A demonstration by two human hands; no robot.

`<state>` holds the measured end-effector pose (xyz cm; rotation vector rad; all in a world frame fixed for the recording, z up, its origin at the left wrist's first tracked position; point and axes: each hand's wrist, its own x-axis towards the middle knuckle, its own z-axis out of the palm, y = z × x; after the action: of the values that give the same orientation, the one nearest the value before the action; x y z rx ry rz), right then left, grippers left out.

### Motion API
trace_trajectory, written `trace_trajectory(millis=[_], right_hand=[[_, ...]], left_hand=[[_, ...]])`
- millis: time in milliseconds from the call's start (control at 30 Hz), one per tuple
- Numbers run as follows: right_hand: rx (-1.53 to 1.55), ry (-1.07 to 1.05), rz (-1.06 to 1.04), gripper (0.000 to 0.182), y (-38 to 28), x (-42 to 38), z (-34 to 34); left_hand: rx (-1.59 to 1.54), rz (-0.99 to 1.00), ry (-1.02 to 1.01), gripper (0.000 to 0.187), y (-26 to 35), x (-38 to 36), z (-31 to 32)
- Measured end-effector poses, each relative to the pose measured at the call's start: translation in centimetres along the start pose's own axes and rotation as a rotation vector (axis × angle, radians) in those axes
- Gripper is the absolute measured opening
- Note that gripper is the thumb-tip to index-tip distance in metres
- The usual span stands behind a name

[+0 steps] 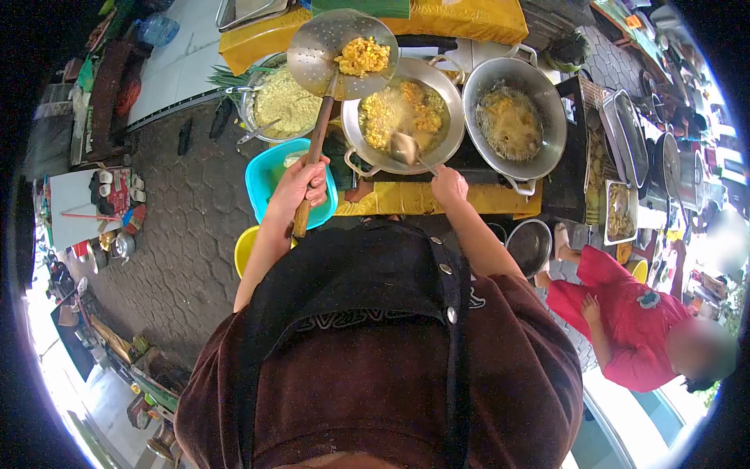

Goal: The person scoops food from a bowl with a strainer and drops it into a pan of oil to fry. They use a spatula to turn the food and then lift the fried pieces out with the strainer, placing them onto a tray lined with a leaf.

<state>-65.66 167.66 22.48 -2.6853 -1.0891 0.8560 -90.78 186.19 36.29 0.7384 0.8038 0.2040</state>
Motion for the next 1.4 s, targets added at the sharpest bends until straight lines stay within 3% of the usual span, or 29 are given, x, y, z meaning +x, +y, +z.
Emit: trace_trajectory(millis=[233, 500, 567, 633, 667, 800, 867, 900, 967, 1067, 1167, 1300, 1400], right_hand=[[-0.018, 0.119, -0.023, 0.023, -1.6, 2.0, -2.8], [-0.072, -0.096, 0.113, 0.032, -5.1, 6.9, -4.7], [-0.062, -0.072, 0.031, 0.028, -3.3, 9.0, -3.6], [0.348, -0.49, 0.306, 0.018, -3.2, 9.2, -5.2], [0.495, -0.56, 0.314, 0.016, -3.0, 8.7, -5.8], [0.353, -0.45, 0.224, 0.021, 0.0, 8.7, -6.6], [-0.127, 0.021, -0.081, 0.029, 1.2, 8.7, -6.4], [-0.129, 0.021, -0.079, 0.029, 0.8, 8.3, -7.3], [-0.179, 0.014, 0.178, 0.034, -1.2, 7.3, -9.9], [-0.278, -0.002, 0.141, 0.029, -1.6, 7.6, -10.3], [-0.348, 0.041, 0.106, 0.025, 0.2, 9.6, -6.3], [-0.28, 0.125, 0.066, 0.026, -1.2, 6.3, -7.0], [-0.095, 0.141, 0.281, 0.028, 0.3, 4.6, -7.7]], left_hand=[[-0.001, 0.061, -0.004, 0.019, 2.3, -1.1, 2.0], [-0.018, 0.063, -0.007, 0.017, 2.4, -1.0, 1.7], [-0.028, 0.055, -0.011, 0.018, 2.2, -1.0, 1.5], [-0.039, 0.045, -0.006, 0.018, 2.1, -1.1, 1.4], [-0.048, 0.038, -0.005, 0.018, 2.2, -1.1, 1.4], [-0.025, 0.016, 0.008, 0.018, 1.7, -0.5, 0.8], [-0.003, -0.007, 0.032, 0.017, 1.4, -0.1, 0.4], [0.02, -0.025, 0.06, 0.017, 1.2, 0.1, 0.2], [0.025, -0.05, 0.068, 0.017, 0.6, 0.7, -0.2], [0.045, -0.107, 0.088, 0.016, -0.2, 1.4, -0.5], [0.069, -0.169, 0.069, 0.016, -1.5, 2.2, -0.7], [0.074, -0.193, 0.073, 0.015, -2.3, 2.8, -0.9], [0.074, -0.208, 0.06, 0.015, -2.5, 3.4, -1.1]])
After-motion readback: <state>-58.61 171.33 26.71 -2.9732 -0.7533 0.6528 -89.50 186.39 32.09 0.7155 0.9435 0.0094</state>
